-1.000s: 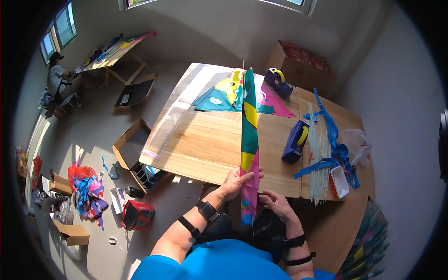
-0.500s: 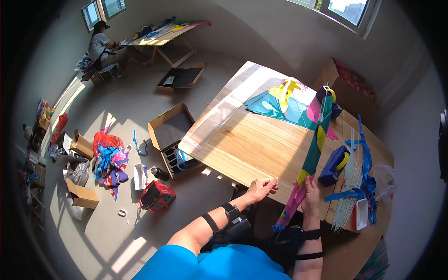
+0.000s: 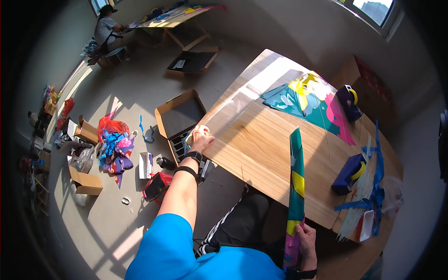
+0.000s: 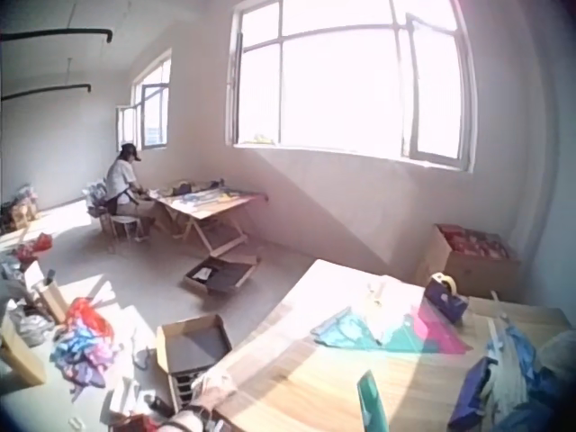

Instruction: Assembling and taping components of a colorful kite on a wooden table.

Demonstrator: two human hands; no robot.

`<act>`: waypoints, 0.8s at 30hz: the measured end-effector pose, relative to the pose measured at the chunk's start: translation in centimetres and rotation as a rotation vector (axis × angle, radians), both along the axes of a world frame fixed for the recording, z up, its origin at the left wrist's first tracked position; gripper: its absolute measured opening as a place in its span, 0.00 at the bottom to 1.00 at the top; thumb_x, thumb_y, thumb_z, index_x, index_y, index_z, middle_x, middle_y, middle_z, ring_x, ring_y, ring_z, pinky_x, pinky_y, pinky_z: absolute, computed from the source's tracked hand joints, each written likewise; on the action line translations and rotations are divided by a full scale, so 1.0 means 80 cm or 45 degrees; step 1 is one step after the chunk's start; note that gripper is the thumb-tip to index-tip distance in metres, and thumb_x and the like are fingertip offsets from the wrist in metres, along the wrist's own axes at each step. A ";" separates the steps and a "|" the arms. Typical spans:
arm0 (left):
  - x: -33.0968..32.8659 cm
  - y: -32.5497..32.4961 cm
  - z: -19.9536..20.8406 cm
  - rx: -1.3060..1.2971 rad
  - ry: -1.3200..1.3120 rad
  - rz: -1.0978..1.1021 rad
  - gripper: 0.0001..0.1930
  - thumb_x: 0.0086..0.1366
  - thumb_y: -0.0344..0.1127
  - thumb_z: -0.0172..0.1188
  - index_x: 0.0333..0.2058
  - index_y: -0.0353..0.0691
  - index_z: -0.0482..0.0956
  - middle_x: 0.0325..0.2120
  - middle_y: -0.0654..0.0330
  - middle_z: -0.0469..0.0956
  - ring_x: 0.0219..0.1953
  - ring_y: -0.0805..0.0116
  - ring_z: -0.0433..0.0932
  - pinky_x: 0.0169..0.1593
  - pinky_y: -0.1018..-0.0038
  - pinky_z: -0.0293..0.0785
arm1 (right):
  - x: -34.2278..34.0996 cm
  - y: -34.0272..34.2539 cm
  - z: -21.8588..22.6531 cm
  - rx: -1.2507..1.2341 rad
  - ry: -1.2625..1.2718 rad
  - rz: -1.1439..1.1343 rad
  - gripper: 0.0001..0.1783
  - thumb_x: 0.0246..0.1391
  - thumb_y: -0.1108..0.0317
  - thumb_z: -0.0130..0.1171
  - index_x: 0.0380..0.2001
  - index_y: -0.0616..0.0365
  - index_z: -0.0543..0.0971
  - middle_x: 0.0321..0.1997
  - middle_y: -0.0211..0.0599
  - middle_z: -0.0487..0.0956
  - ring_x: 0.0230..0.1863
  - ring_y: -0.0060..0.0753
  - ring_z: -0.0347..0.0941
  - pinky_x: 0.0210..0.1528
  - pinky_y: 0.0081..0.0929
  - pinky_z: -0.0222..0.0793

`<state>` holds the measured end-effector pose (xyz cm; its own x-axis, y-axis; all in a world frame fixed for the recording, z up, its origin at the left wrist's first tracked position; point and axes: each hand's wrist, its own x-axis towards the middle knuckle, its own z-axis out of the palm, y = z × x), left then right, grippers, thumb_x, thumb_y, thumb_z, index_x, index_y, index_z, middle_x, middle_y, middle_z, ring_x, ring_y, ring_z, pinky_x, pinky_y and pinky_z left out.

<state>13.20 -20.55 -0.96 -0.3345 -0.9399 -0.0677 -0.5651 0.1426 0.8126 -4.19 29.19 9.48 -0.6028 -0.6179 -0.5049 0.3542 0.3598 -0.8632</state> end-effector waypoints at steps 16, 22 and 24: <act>0.015 -0.017 0.001 -0.116 -0.210 -0.265 0.15 0.51 0.35 0.63 0.40 0.42 0.79 0.34 0.56 0.76 0.33 0.67 0.78 0.39 0.71 0.75 | 0.057 -0.107 0.040 0.337 -0.133 0.616 0.12 0.58 0.65 0.58 0.30 0.65 0.80 0.18 0.30 0.75 0.17 0.19 0.70 0.20 0.19 0.64; 0.019 0.002 -0.003 -0.086 -0.066 -0.305 0.18 0.52 0.30 0.65 0.43 0.37 0.77 0.30 0.62 0.76 0.35 0.73 0.74 0.38 0.74 0.72 | 0.064 -0.097 0.006 0.264 0.119 0.512 0.13 0.58 0.64 0.58 0.29 0.65 0.81 0.22 0.28 0.77 0.23 0.15 0.70 0.26 0.18 0.66; 0.018 0.005 -0.009 -0.407 -0.184 -0.277 0.21 0.50 0.32 0.66 0.46 0.39 0.76 0.42 0.57 0.72 0.46 0.62 0.71 0.49 0.66 0.67 | 0.064 -0.092 0.006 0.241 0.123 0.436 0.13 0.56 0.63 0.60 0.31 0.65 0.82 0.24 0.27 0.78 0.28 0.14 0.70 0.32 0.19 0.66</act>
<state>14.63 -20.16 -1.71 -0.5364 -0.8296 0.1552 -0.5989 0.5037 0.6226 0.93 21.84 9.94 -0.4285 -0.6928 -0.5801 0.1068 0.5987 -0.7938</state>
